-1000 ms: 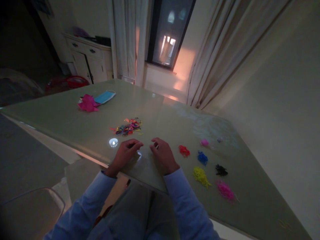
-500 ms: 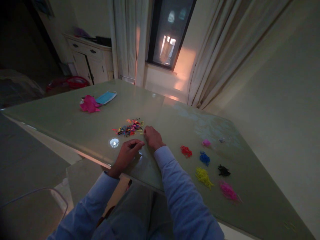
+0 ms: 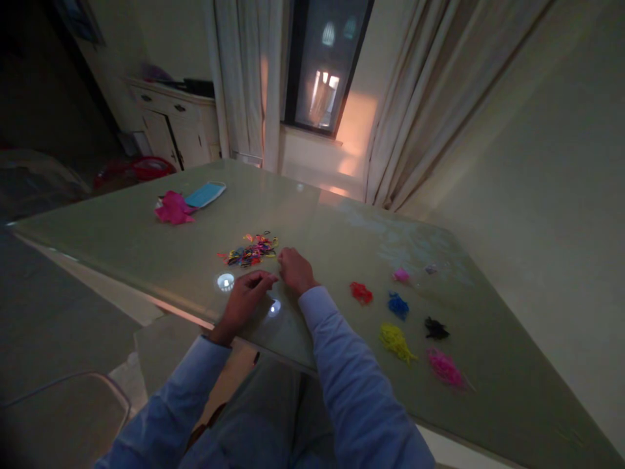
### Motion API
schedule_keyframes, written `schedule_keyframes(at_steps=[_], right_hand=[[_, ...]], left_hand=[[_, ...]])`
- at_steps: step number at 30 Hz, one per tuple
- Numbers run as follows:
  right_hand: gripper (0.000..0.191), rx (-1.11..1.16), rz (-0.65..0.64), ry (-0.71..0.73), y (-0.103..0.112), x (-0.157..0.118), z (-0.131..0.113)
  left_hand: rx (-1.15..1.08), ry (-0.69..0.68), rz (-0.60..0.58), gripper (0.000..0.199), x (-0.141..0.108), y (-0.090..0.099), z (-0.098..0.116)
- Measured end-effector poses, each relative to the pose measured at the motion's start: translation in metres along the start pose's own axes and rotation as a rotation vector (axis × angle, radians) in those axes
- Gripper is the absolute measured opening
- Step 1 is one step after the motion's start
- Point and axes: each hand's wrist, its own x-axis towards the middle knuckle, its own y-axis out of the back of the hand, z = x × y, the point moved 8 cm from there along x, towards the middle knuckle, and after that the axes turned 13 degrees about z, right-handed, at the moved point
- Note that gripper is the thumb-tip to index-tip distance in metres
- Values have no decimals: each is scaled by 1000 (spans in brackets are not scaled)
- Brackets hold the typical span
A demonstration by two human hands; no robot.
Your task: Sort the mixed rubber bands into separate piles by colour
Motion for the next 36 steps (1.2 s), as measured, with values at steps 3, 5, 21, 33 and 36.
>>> schedule_keyframes(at_steps=[3, 5, 21, 33, 36], right_hand=[[13, 145, 56, -98, 14, -15, 1], [19, 242, 57, -153, 26, -30, 0], [38, 1269, 103, -588, 120, -144, 26], [33, 357, 740, -575, 216, -241, 122], [29, 31, 709, -574, 232, -251, 137]], left_hand=[[0, 13, 5, 31, 0, 1, 3], [9, 26, 14, 31, -1, 2, 5], [27, 91, 118, 31, 3, 17, -6], [244, 8, 89, 30, -4, 12, 9], [267, 9, 94, 27, -6, 11, 11]])
